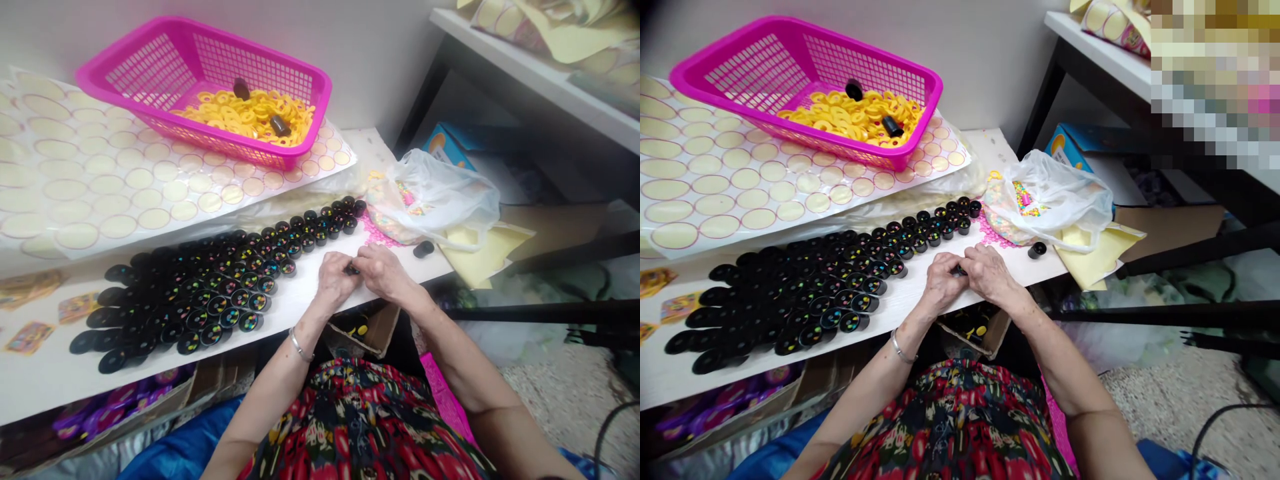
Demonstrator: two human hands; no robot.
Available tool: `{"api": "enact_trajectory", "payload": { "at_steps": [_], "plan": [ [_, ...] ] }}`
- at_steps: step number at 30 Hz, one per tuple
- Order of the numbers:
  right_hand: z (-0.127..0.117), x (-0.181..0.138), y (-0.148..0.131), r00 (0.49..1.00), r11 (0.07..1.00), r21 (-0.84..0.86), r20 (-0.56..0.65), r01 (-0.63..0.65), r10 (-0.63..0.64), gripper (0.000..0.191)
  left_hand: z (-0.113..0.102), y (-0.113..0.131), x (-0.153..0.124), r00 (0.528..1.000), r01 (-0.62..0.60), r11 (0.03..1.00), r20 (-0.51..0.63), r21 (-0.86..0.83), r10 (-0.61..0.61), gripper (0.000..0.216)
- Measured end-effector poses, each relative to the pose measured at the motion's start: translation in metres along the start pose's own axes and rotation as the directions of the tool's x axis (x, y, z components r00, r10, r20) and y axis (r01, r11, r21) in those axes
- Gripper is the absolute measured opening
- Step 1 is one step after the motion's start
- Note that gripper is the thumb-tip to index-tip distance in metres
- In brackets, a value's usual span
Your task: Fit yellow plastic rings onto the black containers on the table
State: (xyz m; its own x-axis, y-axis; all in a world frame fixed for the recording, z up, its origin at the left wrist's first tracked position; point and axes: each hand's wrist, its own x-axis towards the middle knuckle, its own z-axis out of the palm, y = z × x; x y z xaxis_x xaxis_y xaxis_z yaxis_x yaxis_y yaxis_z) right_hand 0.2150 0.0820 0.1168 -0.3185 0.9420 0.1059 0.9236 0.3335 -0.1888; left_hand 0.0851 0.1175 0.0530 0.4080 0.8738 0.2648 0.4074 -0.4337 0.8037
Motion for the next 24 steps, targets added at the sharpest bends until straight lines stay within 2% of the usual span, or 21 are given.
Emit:
{"api": "enact_trajectory", "payload": {
  "at_steps": [3,6,8,10,13,17,21,24],
  "plan": [
    [0.0,-0.004,0.009,0.996,0.977,0.211,-0.081,-0.021,0.039,0.021,0.0,-0.001,0.0,1.0,-0.022,1.0,-0.005,0.015,0.022,0.01],
    [0.004,-0.016,0.024,0.961,0.907,0.406,-0.189,-0.112,0.203,0.017,-0.001,-0.001,0.001,1.0,-0.03,0.999,-0.002,0.027,0.03,0.013],
    [0.008,-0.027,0.035,0.917,0.879,0.435,-0.236,-0.195,0.321,0.016,-0.002,-0.001,0.002,1.0,-0.028,0.999,0.007,0.027,0.027,0.015],
    [0.013,-0.037,0.044,0.892,0.885,0.383,-0.251,-0.265,0.375,0.019,-0.002,-0.001,0.002,1.0,-0.023,0.999,0.01,0.024,0.023,0.016],
    [0.018,-0.047,0.048,0.915,0.915,0.23,-0.157,-0.331,0.371,0.035,-0.002,-0.001,0.002,1.0,-0.017,1.0,0.004,0.023,0.017,0.016],
    [0.019,-0.046,0.041,0.934,0.932,0.081,-0.036,-0.353,0.356,0.029,0.0,-0.002,0.002,1.0,-0.024,0.999,-0.001,0.022,0.024,0.018],
    [0.02,-0.038,0.036,0.932,0.932,0.008,-0.03,-0.362,0.362,0.028,0.0,-0.004,0.002,0.999,-0.038,0.999,-0.005,0.025,0.039,0.019],
    [0.022,-0.033,0.034,0.93,0.93,0.07,-0.053,-0.36,0.364,0.023,0.001,-0.004,0.002,0.999,-0.037,0.999,-0.012,0.03,0.037,0.02]
  ]
}}
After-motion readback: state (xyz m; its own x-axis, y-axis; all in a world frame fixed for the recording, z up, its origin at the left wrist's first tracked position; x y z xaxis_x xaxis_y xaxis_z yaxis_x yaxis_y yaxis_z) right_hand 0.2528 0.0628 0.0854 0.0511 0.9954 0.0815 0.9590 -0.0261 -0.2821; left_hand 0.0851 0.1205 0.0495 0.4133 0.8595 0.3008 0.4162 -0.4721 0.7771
